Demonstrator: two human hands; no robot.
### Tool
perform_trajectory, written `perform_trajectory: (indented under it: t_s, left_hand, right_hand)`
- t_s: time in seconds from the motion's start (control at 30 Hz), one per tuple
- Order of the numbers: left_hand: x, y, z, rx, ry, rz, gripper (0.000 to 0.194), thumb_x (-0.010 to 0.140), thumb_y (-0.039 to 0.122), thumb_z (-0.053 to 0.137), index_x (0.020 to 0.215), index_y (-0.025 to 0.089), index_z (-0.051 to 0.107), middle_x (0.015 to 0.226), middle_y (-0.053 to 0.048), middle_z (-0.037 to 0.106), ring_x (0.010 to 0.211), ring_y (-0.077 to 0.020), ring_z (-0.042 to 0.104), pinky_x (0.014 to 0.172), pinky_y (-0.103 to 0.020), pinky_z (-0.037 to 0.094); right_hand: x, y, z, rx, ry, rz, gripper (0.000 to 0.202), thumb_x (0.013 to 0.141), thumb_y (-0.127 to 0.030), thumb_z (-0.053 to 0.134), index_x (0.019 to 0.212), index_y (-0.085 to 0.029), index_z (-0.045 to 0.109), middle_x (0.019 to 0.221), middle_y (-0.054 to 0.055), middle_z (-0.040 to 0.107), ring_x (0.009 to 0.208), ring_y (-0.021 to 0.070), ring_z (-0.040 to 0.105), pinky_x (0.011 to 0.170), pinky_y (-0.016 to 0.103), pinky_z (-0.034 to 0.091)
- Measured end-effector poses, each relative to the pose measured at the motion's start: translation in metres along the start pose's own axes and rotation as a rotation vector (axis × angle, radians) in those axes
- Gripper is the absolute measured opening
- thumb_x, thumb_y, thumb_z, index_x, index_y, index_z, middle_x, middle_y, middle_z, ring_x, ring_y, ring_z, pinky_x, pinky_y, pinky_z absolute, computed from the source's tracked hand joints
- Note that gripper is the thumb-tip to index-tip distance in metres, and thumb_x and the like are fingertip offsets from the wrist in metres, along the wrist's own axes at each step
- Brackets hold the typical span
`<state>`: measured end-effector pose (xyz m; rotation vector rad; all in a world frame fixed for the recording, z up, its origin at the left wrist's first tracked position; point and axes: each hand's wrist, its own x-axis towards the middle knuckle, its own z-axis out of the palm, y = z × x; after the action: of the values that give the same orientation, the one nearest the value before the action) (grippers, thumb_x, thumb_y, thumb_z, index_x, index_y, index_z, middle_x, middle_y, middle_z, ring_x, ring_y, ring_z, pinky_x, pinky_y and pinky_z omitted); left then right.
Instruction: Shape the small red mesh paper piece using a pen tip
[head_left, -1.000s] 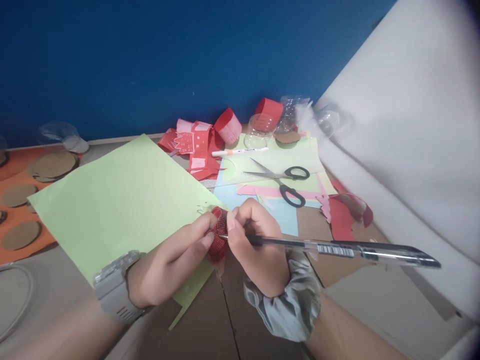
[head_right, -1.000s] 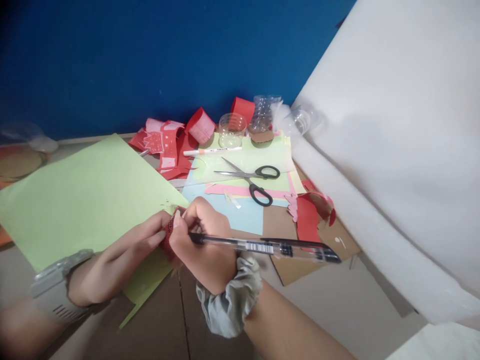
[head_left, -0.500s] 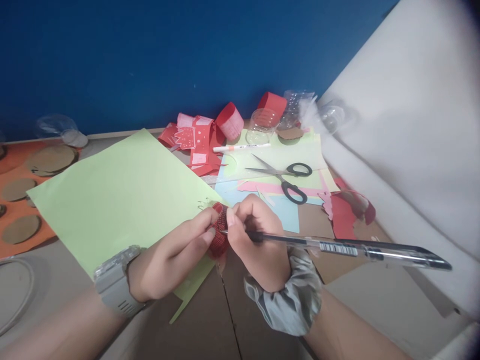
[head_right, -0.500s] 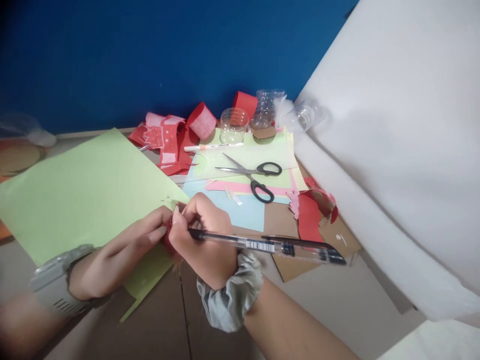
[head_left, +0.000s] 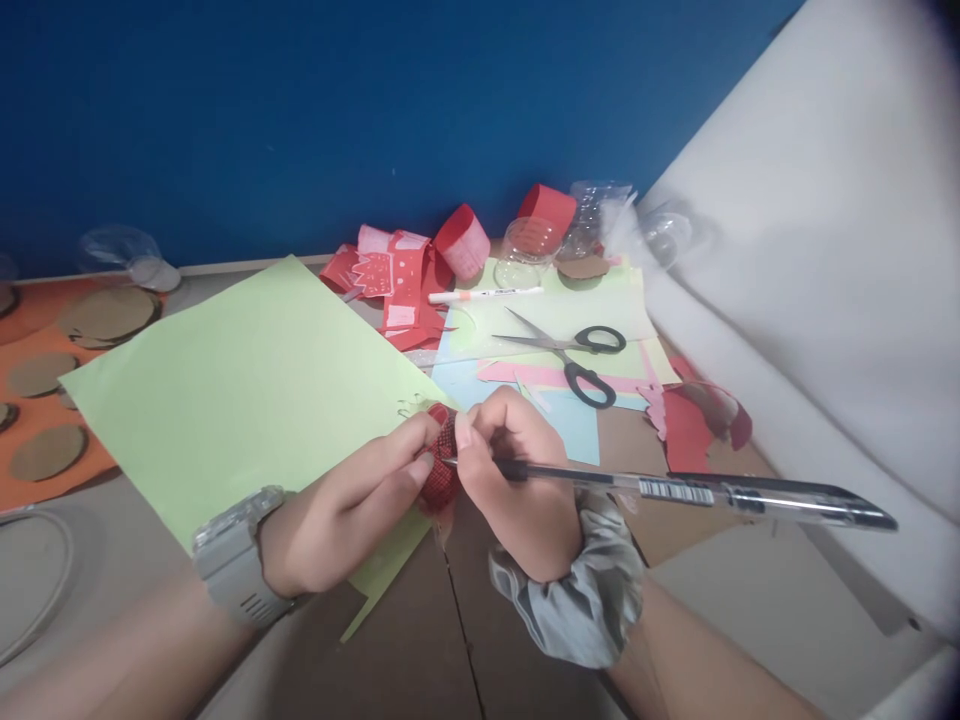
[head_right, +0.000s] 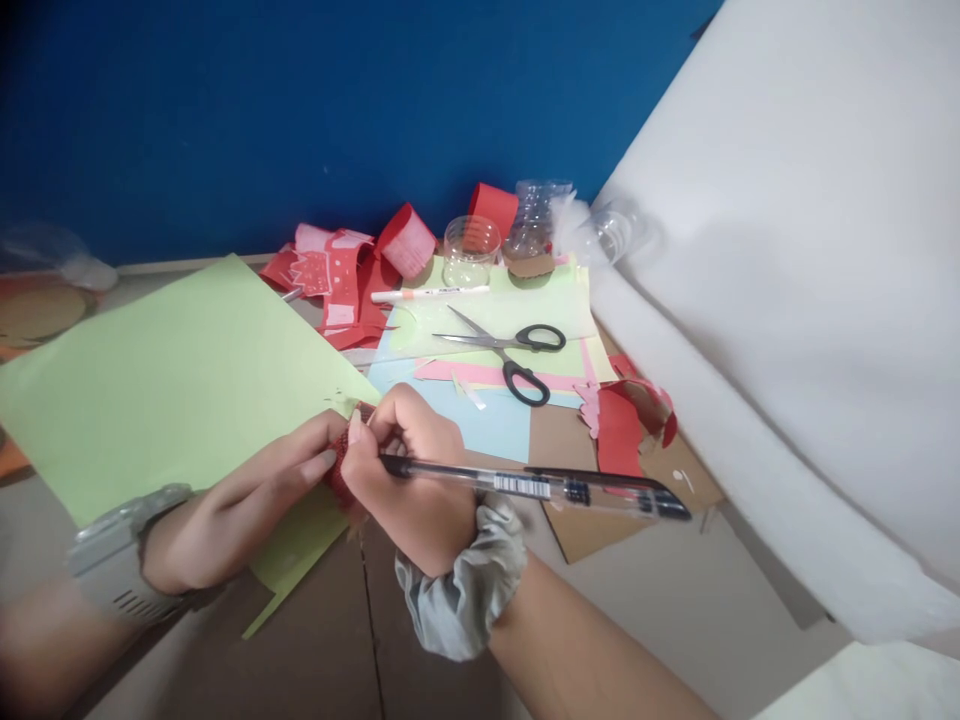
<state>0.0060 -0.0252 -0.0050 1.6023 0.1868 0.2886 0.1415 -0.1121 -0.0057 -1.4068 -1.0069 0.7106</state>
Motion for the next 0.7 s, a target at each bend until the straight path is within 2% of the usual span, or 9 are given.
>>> perform_trajectory:
  t_s: [0.43, 0.7]
  left_hand:
    - [0.0003, 0.0005, -0.0007, 0.012, 0.015, 0.028, 0.026, 0.104, 0.014, 0.027, 0.088, 0.017, 0.047, 0.085, -0.002, 0.05, 0.079, -0.0149, 0.047, 0.076, -0.026, 0.04]
    - [0.0013, 0.0007, 0.0, 0.003, 0.0, 0.005, 0.027, 0.104, 0.019, 0.025, 0.09, 0.016, 0.048, 0.087, -0.004, 0.052, 0.08, -0.0175, 0.049, 0.078, -0.031, 0.042]
  right_hand:
    - [0.0004, 0.0019, -0.0003, -0.013, 0.008, -0.041, 0.027, 0.088, -0.018, 0.052, 0.066, -0.022, 0.036, 0.057, -0.007, 0.036, 0.051, 0.0084, 0.034, 0.047, 0.024, 0.029]
    - [0.0008, 0.0012, -0.0011, -0.029, 0.014, -0.046, 0.026, 0.088, -0.017, 0.052, 0.067, -0.021, 0.037, 0.059, -0.006, 0.037, 0.052, 0.0083, 0.034, 0.047, 0.023, 0.03]
